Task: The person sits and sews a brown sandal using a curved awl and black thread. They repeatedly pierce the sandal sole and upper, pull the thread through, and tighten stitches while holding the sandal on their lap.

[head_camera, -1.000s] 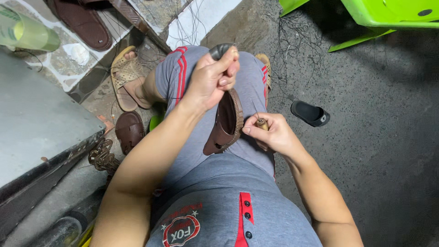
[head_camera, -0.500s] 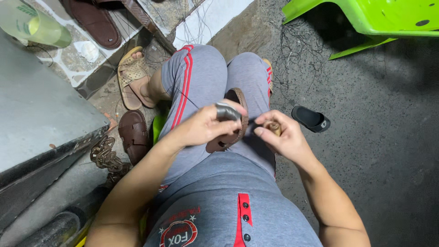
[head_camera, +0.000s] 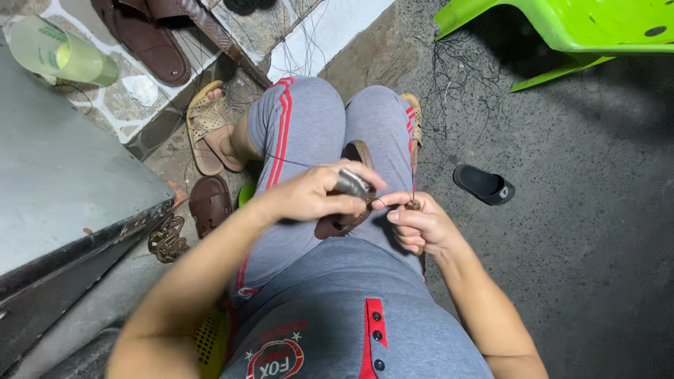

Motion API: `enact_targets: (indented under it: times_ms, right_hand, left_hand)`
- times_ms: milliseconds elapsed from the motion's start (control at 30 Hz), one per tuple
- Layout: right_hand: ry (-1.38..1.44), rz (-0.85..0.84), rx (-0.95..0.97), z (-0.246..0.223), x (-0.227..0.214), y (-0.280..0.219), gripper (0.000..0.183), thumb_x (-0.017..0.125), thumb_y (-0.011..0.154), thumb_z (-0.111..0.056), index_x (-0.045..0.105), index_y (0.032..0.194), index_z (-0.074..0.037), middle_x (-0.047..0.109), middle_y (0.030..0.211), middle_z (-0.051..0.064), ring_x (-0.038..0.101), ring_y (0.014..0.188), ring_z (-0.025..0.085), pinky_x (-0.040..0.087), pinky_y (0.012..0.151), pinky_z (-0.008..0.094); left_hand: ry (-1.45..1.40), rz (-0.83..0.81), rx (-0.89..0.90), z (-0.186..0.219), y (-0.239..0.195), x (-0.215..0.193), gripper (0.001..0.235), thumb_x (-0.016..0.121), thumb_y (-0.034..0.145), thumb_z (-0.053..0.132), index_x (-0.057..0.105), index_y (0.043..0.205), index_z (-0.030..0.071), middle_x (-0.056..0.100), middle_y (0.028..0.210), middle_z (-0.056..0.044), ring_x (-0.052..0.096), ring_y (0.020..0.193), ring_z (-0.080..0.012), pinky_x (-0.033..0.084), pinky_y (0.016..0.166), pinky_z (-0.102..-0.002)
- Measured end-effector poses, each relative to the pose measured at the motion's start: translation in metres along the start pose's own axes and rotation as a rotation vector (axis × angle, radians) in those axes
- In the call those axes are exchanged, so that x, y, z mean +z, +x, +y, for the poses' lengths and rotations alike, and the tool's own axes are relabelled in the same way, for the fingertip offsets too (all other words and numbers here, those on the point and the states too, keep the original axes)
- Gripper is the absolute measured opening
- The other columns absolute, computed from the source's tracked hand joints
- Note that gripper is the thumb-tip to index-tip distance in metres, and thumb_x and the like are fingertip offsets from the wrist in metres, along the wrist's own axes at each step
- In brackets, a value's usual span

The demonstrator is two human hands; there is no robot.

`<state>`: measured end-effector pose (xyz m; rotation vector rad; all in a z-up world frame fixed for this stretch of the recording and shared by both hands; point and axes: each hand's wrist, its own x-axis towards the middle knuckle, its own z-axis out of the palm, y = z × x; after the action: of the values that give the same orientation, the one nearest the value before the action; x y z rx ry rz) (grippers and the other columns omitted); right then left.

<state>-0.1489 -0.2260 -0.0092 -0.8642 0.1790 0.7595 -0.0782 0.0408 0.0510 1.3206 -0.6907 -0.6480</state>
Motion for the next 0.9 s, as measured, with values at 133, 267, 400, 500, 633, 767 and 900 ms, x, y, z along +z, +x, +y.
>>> enact_targets:
  times_ms: [133, 267, 400, 500, 633, 767, 900]
  right_hand:
    - [0.105, -0.001, -0.013, 0.009, -0.005, -0.001, 0.034, 0.046, 0.081, 0.015, 0.057, 0.114, 0.013, 0.026, 0.035, 0.0, 0.031, 0.019, 0.009, 0.037, 0.016, 0.027]
    - [0.093, -0.051, -0.01, 0.005, -0.003, 0.0, 0.035, 0.046, 0.082, 0.014, 0.054, 0.115, 0.017, 0.029, 0.036, -0.002, 0.034, 0.021, 0.007, 0.037, 0.018, 0.023]
    - [0.114, -0.052, 0.008, 0.007, -0.009, 0.003, 0.035, 0.046, 0.081, 0.015, 0.053, 0.115, 0.018, 0.03, 0.036, -0.001, 0.036, 0.021, 0.007, 0.037, 0.018, 0.022]
    - [0.131, -0.044, 0.016, 0.004, -0.007, 0.006, 0.034, 0.046, 0.081, 0.015, 0.054, 0.114, 0.018, 0.03, 0.037, -0.002, 0.037, 0.021, 0.007, 0.036, 0.018, 0.022]
    - [0.122, -0.035, 0.018, 0.006, -0.011, 0.008, 0.035, 0.045, 0.081, 0.015, 0.055, 0.115, 0.016, 0.028, 0.037, -0.003, 0.036, 0.022, 0.006, 0.036, 0.018, 0.022]
    - [0.078, 0.006, 0.036, 0.007, -0.009, 0.007, 0.033, 0.047, 0.082, 0.014, 0.056, 0.114, 0.014, 0.027, 0.038, -0.002, 0.035, 0.022, 0.007, 0.035, 0.018, 0.023]
    - [-0.022, 0.048, 0.02, 0.005, -0.001, 0.007, 0.029, 0.049, 0.082, 0.012, 0.057, 0.11, 0.014, 0.026, 0.037, -0.001, 0.033, 0.022, 0.007, 0.033, 0.018, 0.022]
  left_hand:
    - [-0.465, 0.126, -0.003, -0.056, 0.024, 0.02, 0.037, 0.05, 0.099, 0.034, 0.06, 0.078, 0.006, 0.07, 0.084, -0.017, 0.066, 0.068, -0.017, 0.045, 0.049, -0.017]
    - [-0.73, 0.284, -0.065, -0.074, 0.059, 0.023, 0.036, 0.053, 0.096, 0.032, 0.053, 0.07, 0.007, 0.05, 0.046, -0.011, 0.045, 0.037, -0.0128, 0.03, 0.032, -0.016]
    - [-0.873, 0.287, -0.069, -0.076, 0.067, 0.016, 0.036, 0.054, 0.093, 0.027, 0.048, 0.063, 0.008, 0.03, 0.04, -0.001, 0.023, 0.032, -0.0075, 0.02, 0.031, -0.016]
    - [-0.999, 0.273, -0.034, -0.089, 0.07, 0.012, 0.039, 0.051, 0.096, 0.028, 0.046, 0.064, 0.005, 0.025, 0.037, -0.002, 0.022, 0.029, -0.0086, 0.018, 0.029, -0.017]
    - [-1.068, 0.293, -0.025, -0.091, 0.066, 0.009, 0.039, 0.048, 0.098, 0.027, 0.045, 0.066, 0.004, 0.022, 0.038, 0.0, 0.021, 0.029, -0.0079, 0.019, 0.029, -0.018]
    - [-1.128, 0.411, -0.026, -0.091, 0.059, 0.012, 0.04, 0.048, 0.099, 0.032, 0.044, 0.068, 0.007, 0.019, 0.041, 0.004, 0.018, 0.032, -0.0049, 0.018, 0.031, -0.016]
    - [-1.032, 0.492, 0.039, -0.08, 0.048, 0.016, 0.039, 0.044, 0.101, 0.033, 0.046, 0.071, 0.009, 0.026, 0.043, 0.002, 0.022, 0.033, -0.0059, 0.019, 0.032, -0.017]
